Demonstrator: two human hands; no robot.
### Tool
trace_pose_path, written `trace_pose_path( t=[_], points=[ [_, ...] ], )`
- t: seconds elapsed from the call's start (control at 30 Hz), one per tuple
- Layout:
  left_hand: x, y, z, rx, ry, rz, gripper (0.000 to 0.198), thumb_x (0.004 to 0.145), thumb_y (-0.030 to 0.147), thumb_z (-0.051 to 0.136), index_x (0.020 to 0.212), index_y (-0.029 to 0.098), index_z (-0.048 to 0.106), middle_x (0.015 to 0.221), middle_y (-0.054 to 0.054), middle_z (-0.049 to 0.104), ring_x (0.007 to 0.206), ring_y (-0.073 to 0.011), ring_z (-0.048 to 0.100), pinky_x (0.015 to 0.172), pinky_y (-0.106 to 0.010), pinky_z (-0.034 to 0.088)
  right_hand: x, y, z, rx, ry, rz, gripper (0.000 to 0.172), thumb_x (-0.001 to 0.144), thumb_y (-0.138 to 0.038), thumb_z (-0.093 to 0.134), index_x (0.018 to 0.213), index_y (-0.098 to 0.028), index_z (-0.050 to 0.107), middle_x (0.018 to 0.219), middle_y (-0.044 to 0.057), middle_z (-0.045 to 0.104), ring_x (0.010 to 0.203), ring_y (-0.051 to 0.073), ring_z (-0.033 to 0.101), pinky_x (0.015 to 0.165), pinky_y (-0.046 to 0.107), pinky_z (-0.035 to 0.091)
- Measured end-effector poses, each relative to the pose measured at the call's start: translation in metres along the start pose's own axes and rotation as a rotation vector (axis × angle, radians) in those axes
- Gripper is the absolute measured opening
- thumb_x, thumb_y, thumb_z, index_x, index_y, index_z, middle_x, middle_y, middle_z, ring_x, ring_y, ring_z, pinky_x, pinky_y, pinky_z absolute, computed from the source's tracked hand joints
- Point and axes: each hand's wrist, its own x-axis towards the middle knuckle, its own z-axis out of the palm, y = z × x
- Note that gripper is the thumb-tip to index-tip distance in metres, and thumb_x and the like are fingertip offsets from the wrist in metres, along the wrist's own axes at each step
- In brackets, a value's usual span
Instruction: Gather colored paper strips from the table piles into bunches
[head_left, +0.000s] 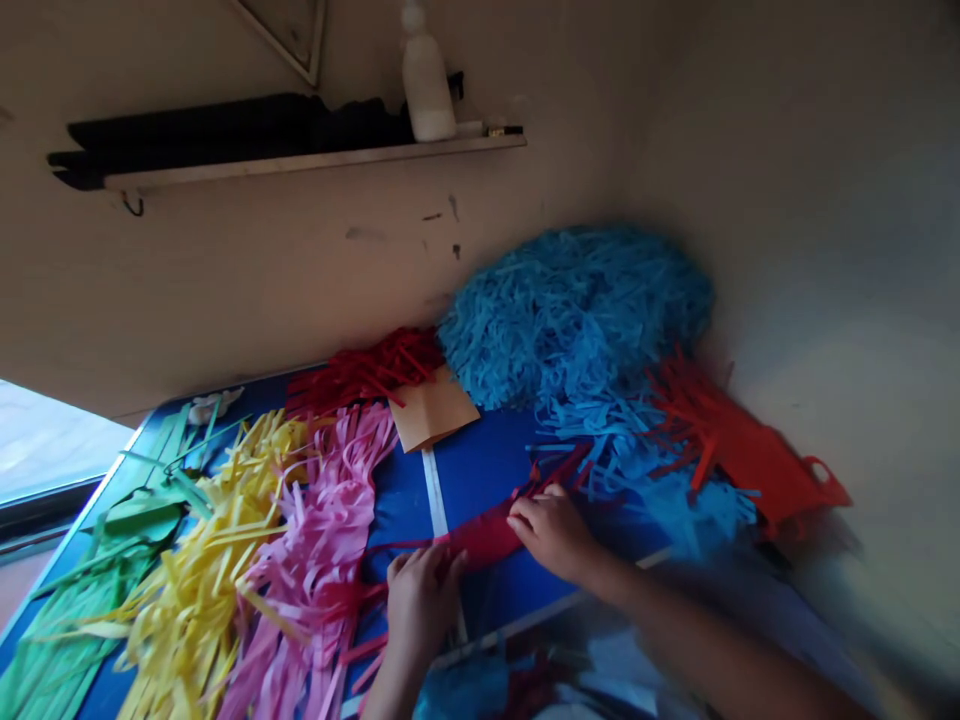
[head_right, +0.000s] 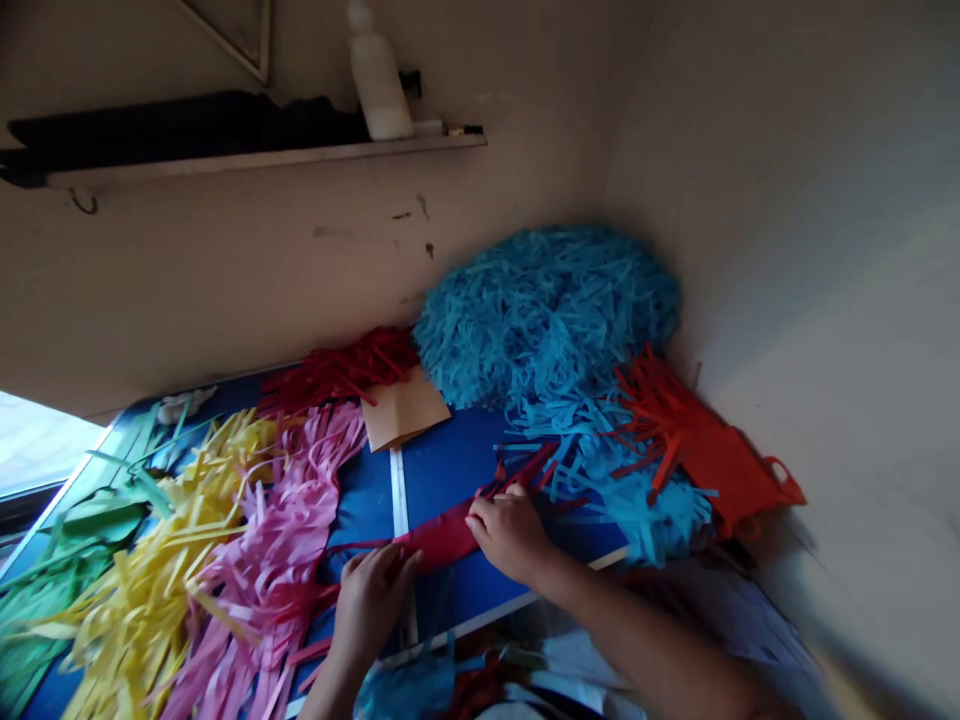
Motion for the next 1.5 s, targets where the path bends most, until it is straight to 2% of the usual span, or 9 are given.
trace_pose_path(
  t=[0.23, 0.73, 0.8, 0.9, 1.0, 1.1, 1.2, 1.33, 1.5],
  points=[
    [0.005, 0.012, 0.005, 0.127, 0.001, -0.127, 0.03, 0.092, 0.032, 0.047, 0.078, 0.022, 0.071, 0.066, -0.004, 0.073, 0.068, -0.0216, 0.069, 0.08, -0.037, 0.036, 0.018, -0.007, -0.002, -0.115, -0.094, 0.108, 0.014, 0.092, -0.032, 0.064, 0.084, -0.021, 0.068, 0.075, 0.003, 0.075, 0.068, 0.018, 0.068, 0.071, 0.03, 0.036],
    [0.01, 0.006, 0.012, 0.214, -0.091, -0.141, 0.032, 0.096, 0.037, 0.044, 0.079, 0.022, 0.067, 0.06, -0.001, 0.07, 0.062, -0.021, 0.067, 0.077, -0.036, 0.034, 0.028, -0.014, -0.003, -0.176, -0.15, 0.177, 0.018, 0.094, -0.036, 0.063, 0.086, -0.022, 0.069, 0.077, 0.003, 0.075, 0.073, 0.02, 0.069, 0.07, 0.03, 0.035],
    [0.009, 0.007, 0.011, 0.23, -0.059, -0.145, 0.026, 0.096, 0.036, 0.047, 0.089, 0.021, 0.068, 0.071, -0.003, 0.073, 0.071, -0.0228, 0.067, 0.078, -0.037, 0.035, 0.03, -0.012, -0.001, -0.209, -0.149, 0.179, 0.021, 0.093, -0.04, 0.063, 0.087, -0.021, 0.069, 0.075, 0.005, 0.075, 0.072, 0.021, 0.069, 0.071, 0.031, 0.035],
    [0.011, 0.007, 0.005, 0.249, -0.002, 0.026, 0.02, 0.093, 0.026, 0.052, 0.107, 0.023, 0.067, 0.105, -0.009, 0.073, 0.099, -0.0272, 0.063, 0.089, -0.041, 0.035, 0.035, -0.003, -0.009, -0.254, -0.112, 0.157, 0.023, 0.091, -0.043, 0.065, 0.089, -0.019, 0.067, 0.073, 0.006, 0.073, 0.071, 0.023, 0.067, 0.076, 0.034, 0.036],
    [0.017, 0.003, -0.002, 0.211, -0.103, 0.324, 0.022, 0.089, 0.013, 0.054, 0.095, 0.027, 0.069, 0.101, -0.003, 0.073, 0.097, -0.0229, 0.061, 0.095, -0.041, 0.034, 0.034, 0.006, -0.029, -0.266, 0.154, 0.17, 0.017, 0.09, -0.029, 0.065, 0.103, -0.02, 0.065, 0.097, 0.01, 0.072, 0.092, 0.028, 0.064, 0.091, 0.043, 0.033],
    [0.023, 0.004, -0.01, 0.186, -0.212, 0.452, 0.021, 0.085, 0.009, 0.056, 0.084, 0.027, 0.068, 0.085, 0.002, 0.072, 0.089, -0.0194, 0.061, 0.1, -0.042, 0.032, 0.024, 0.007, -0.04, -0.164, 0.237, -0.187, 0.026, 0.087, -0.015, 0.057, 0.112, -0.022, 0.061, 0.118, 0.009, 0.066, 0.109, 0.026, 0.056, 0.102, 0.044, 0.026],
    [0.024, 0.013, -0.016, 0.202, -0.237, 0.454, 0.015, 0.078, 0.018, 0.063, 0.09, 0.025, 0.068, 0.088, -0.002, 0.072, 0.098, -0.0251, 0.06, 0.11, -0.054, 0.022, 0.016, 0.007, -0.029, -0.097, -0.026, -0.617, 0.03, 0.084, -0.013, 0.054, 0.112, -0.02, 0.061, 0.111, 0.008, 0.067, 0.102, 0.023, 0.057, 0.099, 0.04, 0.03],
    [0.02, 0.025, -0.017, 0.232, -0.171, 0.367, 0.024, 0.075, 0.017, 0.062, 0.097, 0.024, 0.069, 0.092, -0.004, 0.073, 0.1, -0.0277, 0.061, 0.113, -0.06, 0.015, 0.026, 0.02, -0.008, -0.068, -0.149, -0.553, 0.034, 0.079, -0.012, 0.054, 0.112, -0.016, 0.062, 0.103, 0.007, 0.069, 0.092, 0.022, 0.058, 0.091, 0.038, 0.032],
    [0.015, 0.016, -0.012, 0.213, -0.049, 0.288, 0.023, 0.079, 0.008, 0.054, 0.082, 0.024, 0.07, 0.084, -0.001, 0.073, 0.101, -0.0255, 0.064, 0.115, -0.06, 0.009, 0.041, 0.033, -0.01, -0.026, -0.182, -0.454, 0.028, 0.076, -0.01, 0.055, 0.098, -0.019, 0.069, 0.095, 0.006, 0.07, 0.089, 0.02, 0.059, 0.084, 0.036, 0.032]
  ],
)
